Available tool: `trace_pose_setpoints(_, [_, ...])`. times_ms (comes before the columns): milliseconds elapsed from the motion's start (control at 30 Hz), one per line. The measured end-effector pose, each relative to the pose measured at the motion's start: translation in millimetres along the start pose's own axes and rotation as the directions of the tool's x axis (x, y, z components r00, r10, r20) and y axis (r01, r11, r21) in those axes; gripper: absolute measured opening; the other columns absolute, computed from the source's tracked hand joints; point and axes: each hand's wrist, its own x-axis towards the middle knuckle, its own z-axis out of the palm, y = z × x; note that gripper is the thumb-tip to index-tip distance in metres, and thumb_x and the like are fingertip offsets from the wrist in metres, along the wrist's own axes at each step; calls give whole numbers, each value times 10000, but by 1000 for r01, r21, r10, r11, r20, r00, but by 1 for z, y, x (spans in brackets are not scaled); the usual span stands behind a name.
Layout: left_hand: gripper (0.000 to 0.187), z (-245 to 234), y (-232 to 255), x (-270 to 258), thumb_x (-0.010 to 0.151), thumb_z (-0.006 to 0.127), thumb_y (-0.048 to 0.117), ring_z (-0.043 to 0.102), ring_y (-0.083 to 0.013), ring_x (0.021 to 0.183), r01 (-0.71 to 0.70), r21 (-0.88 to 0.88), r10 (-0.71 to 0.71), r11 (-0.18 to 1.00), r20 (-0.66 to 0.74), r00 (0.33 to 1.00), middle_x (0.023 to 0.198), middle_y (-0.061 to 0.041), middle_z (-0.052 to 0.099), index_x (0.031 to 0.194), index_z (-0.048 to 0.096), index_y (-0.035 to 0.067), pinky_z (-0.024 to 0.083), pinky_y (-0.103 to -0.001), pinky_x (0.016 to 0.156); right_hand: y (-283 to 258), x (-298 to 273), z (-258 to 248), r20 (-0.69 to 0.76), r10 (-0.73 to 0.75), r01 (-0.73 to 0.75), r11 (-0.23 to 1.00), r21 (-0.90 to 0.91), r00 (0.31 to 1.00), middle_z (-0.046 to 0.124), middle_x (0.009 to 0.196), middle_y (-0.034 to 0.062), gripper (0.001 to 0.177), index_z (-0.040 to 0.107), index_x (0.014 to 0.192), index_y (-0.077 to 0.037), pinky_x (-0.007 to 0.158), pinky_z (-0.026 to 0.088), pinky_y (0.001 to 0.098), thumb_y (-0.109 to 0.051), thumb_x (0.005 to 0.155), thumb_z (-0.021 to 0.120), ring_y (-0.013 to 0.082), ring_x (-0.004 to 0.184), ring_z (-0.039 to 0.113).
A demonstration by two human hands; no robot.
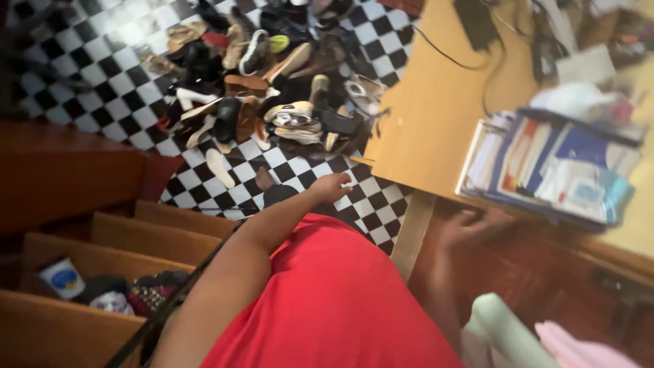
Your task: The person picks up several shoes from a pile on the floor, wipes them with a cloth, and places them onto a wooden shelf one by one.
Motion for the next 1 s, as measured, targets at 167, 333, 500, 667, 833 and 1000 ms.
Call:
trace_pose_setpoints(167, [420, -31, -75, -46, 907, 676, 401, 694, -342, 1065, 267, -91, -280, 959, -183, 942, 1134, -141, 740, 1183, 666, 85, 543, -446, 908, -146, -27, 87, 433, -276, 61, 892, 447, 858, 662, 1310, 163, 201, 607, 1184, -60, 1041, 525, 411, -62, 983, 604, 346, 1217, 652])
trace_pose_setpoints(333, [382, -71, -128, -102, 925, 655, 394, 719, -321, 1042, 447, -235, -501, 863, -273, 821, 1094, -131, 762, 1166, 681, 99, 559, -438, 900, -224, -23, 144, 783, -448, -36, 859, 511, 432, 668, 1303, 141, 368, 637, 1284, -84, 907, 563, 390, -117, 917, 639, 317, 1056, 688])
trace_pose_setpoints(500, [372, -106, -158, -162, 938, 638, 382, 723, -321, 1044, 425, -358, -550, 831, -417, 724, 1080, -131, 767, 1174, 680, 99, 560, -435, 906, -260, 0, 211, 732, -606, 217, 796, 566, 311, 716, 1218, 122, 358, 686, 1266, -112, 904, 546, 411, -162, 912, 696, 342, 1082, 684])
trace_pose_setpoints(667, [401, -150, -198, -201, 911, 675, 408, 690, -341, 1090, 495, -394, -631, 774, -413, 657, 1126, -144, 748, 1190, 691, 120, 538, -457, 928, -309, 26, 275, 770, -478, 158, 875, 457, 423, 733, 1189, 113, 326, 683, 1275, -109, 847, 567, 384, -175, 956, 670, 293, 1032, 716])
trace_pose_setpoints(833, [370, -199, -243, -220, 922, 638, 376, 698, -350, 1087, 500, -489, -699, 715, -478, 531, 1148, -156, 745, 1192, 702, 131, 548, -470, 913, -366, 14, 337, 773, -532, 159, 845, 511, 344, 737, 1162, 140, 324, 672, 1280, -96, 863, 566, 384, -170, 965, 667, 290, 984, 728])
trace_pose_setpoints(1000, [395, -218, -265, -238, 891, 653, 409, 697, -331, 1064, 342, -686, -766, 642, -559, 317, 1135, -134, 738, 1189, 688, 151, 541, -459, 881, -435, -23, 370, 673, -738, 130, 663, 738, -54, 753, 1136, 139, 343, 674, 1257, -99, 842, 572, 382, -138, 916, 652, 284, 996, 742])
